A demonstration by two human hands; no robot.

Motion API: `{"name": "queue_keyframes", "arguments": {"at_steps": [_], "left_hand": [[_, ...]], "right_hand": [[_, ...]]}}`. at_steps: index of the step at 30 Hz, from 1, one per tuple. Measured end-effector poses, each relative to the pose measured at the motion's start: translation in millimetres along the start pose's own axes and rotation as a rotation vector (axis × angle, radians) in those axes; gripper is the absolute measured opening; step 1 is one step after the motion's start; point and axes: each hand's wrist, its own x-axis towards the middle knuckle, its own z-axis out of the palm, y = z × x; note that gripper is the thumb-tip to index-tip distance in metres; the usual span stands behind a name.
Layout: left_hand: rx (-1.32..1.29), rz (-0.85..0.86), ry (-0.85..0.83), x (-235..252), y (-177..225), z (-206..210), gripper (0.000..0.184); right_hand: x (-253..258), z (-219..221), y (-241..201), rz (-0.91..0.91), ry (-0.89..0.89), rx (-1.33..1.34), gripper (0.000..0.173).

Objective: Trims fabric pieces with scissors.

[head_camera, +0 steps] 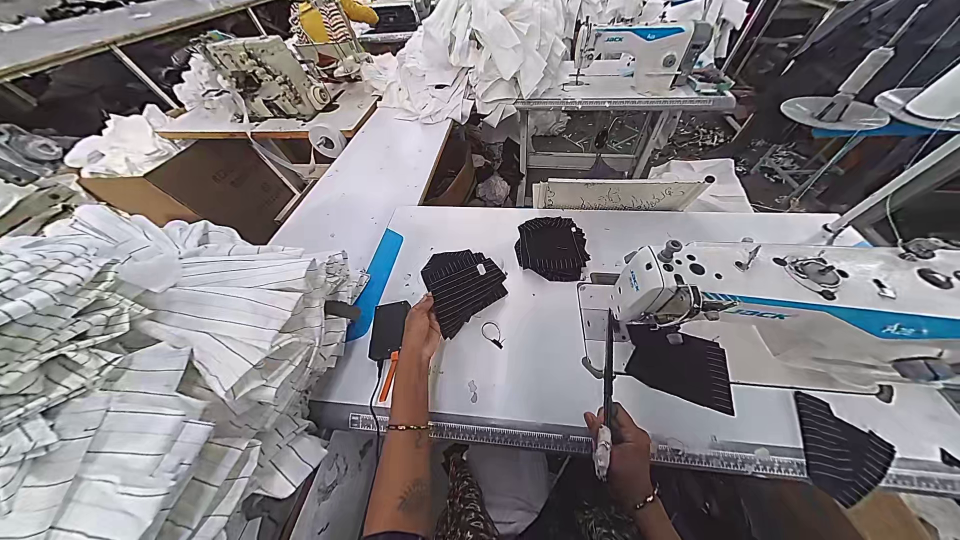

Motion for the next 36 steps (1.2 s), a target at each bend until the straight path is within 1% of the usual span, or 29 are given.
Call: {"name": "queue_keyframes", "arguments": {"at_steps": [5, 8, 10, 12, 14, 16, 17, 19, 20, 21, 25, 26, 28, 29, 30, 31, 33, 34, 36], "left_hand": [[-0.072, -0.051, -0.016, 1.7, -2.7, -7.0, 0.034], [-0.091, -0.051, 0.000, 4.3, -3.5, -9.5, 0.032], [-0.076, -0.027, -0.002, 2.9, -3.9, -7.3, 0.031], [0.037, 0.067, -0.039, -5.5, -2.9, 2.8, 0.032], [0.277, 0.218, -0.143, -23.3, -5.0, 20.7, 0.034], [0.589, 0.328, -0.317, -48.5, -14.4, 39.6, 0.033], [0.712, 0.340, -0.449, -62.0, -21.0, 47.9, 0.032], [0.849, 0.282, -0.716, -78.0, -38.2, 57.0, 0.031], [0.868, 0.248, -0.756, -82.0, -48.2, 56.5, 0.031], [0.891, 0.243, -0.730, -84.8, -57.9, 53.0, 0.030], [1.138, 0.312, -0.425, -98.7, -77.0, 34.2, 0.030], [1.196, 0.317, -0.359, -106.0, -82.0, 31.1, 0.036], [1.283, 0.314, -0.260, -125.8, -93.9, 29.7, 0.057], [1.330, 0.308, -0.226, -136.6, -100.7, 31.3, 0.064], [1.375, 0.289, -0.205, -145.7, -106.9, 34.0, 0.065], [1.405, 0.271, -0.195, -151.6, -112.2, 37.1, 0.059], [1.392, 0.207, -0.229, -154.4, -113.7, 42.3, 0.041], [1.354, 0.164, -0.263, -153.1, -110.8, 43.1, 0.034], [1.206, 0.117, -0.295, -149.8, -105.4, 40.7, 0.028]], "right_hand": [[2.4, -1.0, -5.5, 0.040, -0.011, 0.016, 0.029], [2.5, 0.3, -2.5, 0.003, 0.009, 0.012, 0.030], [2.4, 0.1, -0.4, -0.020, 0.019, 0.018, 0.029], [1.7, 0.9, 0.0, -0.035, 0.024, 0.017, 0.029], [2.2, 0.6, 0.2, -0.045, 0.018, 0.012, 0.030], [2.1, -0.5, -1.3, -0.038, 0.005, 0.015, 0.028], [2.8, -1.1, -3.0, -0.029, -0.003, 0.019, 0.028], [5.2, -2.5, -7.4, 0.013, -0.021, 0.022, 0.026], [5.2, -3.4, -9.6, 0.045, -0.034, 0.022, 0.025], [5.1, -4.8, -11.3, 0.081, -0.050, 0.031, 0.023], [8.9, -8.1, -14.6, 0.157, -0.095, 0.071, 0.016], [10.0, -8.1, -15.9, 0.161, -0.100, 0.075, 0.016], [11.1, -6.7, -18.4, 0.166, -0.107, 0.067, 0.016], [11.0, -6.1, -18.6, 0.172, -0.114, 0.053, 0.017], [10.4, -5.3, -18.3, 0.181, -0.118, 0.033, 0.018], [9.6, -4.6, -18.2, 0.191, -0.119, 0.010, 0.019], [5.6, -2.5, -21.1, 0.203, -0.105, -0.028, 0.020], [2.1, -0.8, -24.5, 0.203, -0.088, -0.042, 0.019], [-2.9, 2.8, -31.4, 0.185, -0.055, -0.047, 0.019]]}}
